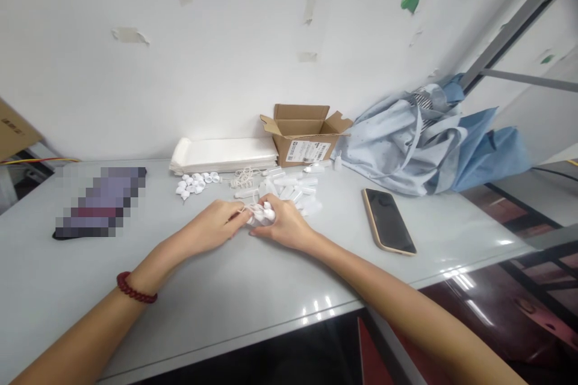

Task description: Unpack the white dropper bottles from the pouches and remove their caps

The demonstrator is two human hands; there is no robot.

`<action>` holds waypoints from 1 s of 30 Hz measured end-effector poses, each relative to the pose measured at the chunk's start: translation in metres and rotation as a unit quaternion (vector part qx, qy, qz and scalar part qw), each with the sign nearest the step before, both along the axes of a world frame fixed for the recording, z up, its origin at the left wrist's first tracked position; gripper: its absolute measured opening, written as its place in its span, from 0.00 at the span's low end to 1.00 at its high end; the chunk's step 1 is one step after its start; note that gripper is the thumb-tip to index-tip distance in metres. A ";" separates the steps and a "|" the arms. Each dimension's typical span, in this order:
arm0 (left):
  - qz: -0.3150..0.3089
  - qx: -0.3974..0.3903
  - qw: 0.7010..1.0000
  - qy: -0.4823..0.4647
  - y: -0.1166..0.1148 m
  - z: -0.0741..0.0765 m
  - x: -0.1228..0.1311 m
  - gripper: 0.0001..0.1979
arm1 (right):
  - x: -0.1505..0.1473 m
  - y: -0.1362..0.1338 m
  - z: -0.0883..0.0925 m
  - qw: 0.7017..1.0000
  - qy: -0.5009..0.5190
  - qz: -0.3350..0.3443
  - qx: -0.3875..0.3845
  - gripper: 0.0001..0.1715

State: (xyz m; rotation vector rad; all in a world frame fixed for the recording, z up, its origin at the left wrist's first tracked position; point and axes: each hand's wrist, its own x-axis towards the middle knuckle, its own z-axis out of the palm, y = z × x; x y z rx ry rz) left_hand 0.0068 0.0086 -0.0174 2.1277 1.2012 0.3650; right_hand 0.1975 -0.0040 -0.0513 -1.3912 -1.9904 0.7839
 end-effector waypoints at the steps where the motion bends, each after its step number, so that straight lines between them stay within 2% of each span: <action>1: 0.002 -0.002 1.000 -0.001 0.000 0.000 0.000 0.22 | 0.000 0.000 0.000 1.000 0.000 -0.002 -0.001 0.28; 3: 0.002 -0.006 1.000 -0.015 0.001 0.001 -0.002 0.20 | 0.000 0.000 0.001 1.000 0.000 -0.006 -0.008 0.28; 5: -0.010 -0.007 1.000 -0.026 0.002 0.002 -0.004 0.14 | 0.000 0.000 0.001 1.000 0.000 -0.004 -0.013 0.28; 8: -0.033 -0.002 0.999 -0.025 0.002 0.004 -0.007 0.12 | 0.000 0.000 0.001 1.000 -0.001 -0.001 -0.012 0.28; 14: 0.027 -0.059 0.997 -0.040 0.001 -0.003 0.002 0.22 | 0.001 0.000 0.001 1.000 -0.010 0.004 -0.004 0.28; 18: 0.073 -0.153 0.982 -0.088 0.002 -0.005 0.006 0.19 | 0.000 -0.001 -0.002 1.000 -0.008 -0.006 0.004 0.28; 22: 0.047 -0.187 0.977 -0.086 0.002 -0.005 0.006 0.17 | -0.001 -0.002 -0.002 1.000 -0.008 0.001 0.008 0.27; 24: 0.069 -0.206 0.972 -0.086 0.002 -0.006 0.005 0.19 | -0.001 -0.002 -0.001 1.000 -0.014 0.000 0.010 0.26; 27: 0.134 -0.277 0.938 -0.161 0.002 -0.005 0.004 0.21 | -0.001 -0.002 0.000 1.000 -0.026 -0.016 0.006 0.28; 30: 0.153 -0.370 0.865 -0.303 0.004 0.002 0.001 0.13 | -0.001 0.000 -0.001 0.999 -0.028 -0.024 0.004 0.29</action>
